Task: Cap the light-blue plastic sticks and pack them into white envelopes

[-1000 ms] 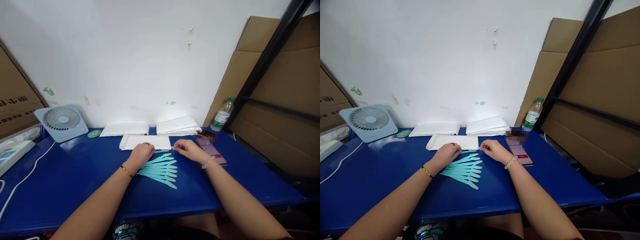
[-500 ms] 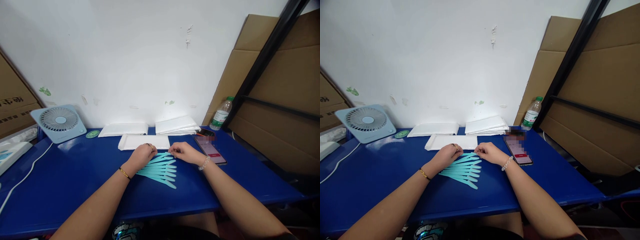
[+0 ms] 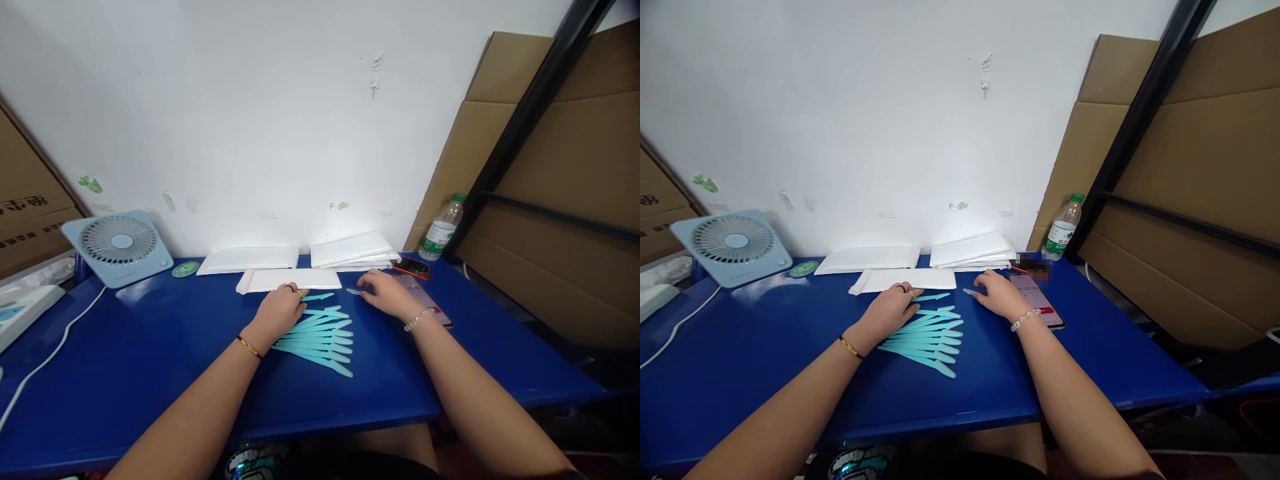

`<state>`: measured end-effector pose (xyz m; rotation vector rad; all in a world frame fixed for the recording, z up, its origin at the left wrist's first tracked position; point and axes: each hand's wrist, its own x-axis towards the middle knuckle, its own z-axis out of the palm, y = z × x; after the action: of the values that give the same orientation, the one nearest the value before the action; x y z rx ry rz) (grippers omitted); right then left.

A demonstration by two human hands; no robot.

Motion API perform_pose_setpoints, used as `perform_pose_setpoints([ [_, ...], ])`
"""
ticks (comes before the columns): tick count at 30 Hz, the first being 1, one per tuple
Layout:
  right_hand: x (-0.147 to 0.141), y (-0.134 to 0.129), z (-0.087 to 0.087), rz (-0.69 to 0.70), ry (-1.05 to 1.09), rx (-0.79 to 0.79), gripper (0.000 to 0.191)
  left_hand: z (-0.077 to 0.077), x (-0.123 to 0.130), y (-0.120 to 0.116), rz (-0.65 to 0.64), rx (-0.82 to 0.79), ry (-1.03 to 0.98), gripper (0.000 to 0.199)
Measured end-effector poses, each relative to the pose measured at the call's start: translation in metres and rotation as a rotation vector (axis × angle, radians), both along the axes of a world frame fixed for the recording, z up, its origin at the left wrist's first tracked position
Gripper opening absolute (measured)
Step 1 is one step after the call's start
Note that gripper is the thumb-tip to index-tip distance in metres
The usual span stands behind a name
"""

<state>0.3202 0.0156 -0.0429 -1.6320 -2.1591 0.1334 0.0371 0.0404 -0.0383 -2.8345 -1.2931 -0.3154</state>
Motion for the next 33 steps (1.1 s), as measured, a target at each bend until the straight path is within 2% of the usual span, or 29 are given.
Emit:
perform_pose_setpoints([
  [6, -0.005, 0.007, -0.009, 0.033, 0.087, -0.117, 0.007, -0.006, 0.006, 0.006, 0.043, -0.063, -0.092, 0.019],
  [12, -0.015, 0.001, -0.004, 0.108, 0.18, -0.204, 0.006, -0.006, 0.004, 0.006, 0.04, -0.204, -0.181, 0.016],
  [21, -0.028, -0.001, -0.004, 0.236, 0.188, -0.108, 0.008, -0.001, 0.005, 0.007, -0.003, -0.175, -0.114, 0.02],
  [27, -0.03, -0.001, -0.004, 0.242, 0.156, -0.035, 0.011, -0.005, 0.005, 0.009, -0.007, -0.118, -0.099, 0.028],
  [33, -0.033, 0.001, -0.005, 0.233, 0.154, -0.035, 0.013, -0.006, 0.003, 0.01, -0.016, -0.128, -0.117, 0.026],
])
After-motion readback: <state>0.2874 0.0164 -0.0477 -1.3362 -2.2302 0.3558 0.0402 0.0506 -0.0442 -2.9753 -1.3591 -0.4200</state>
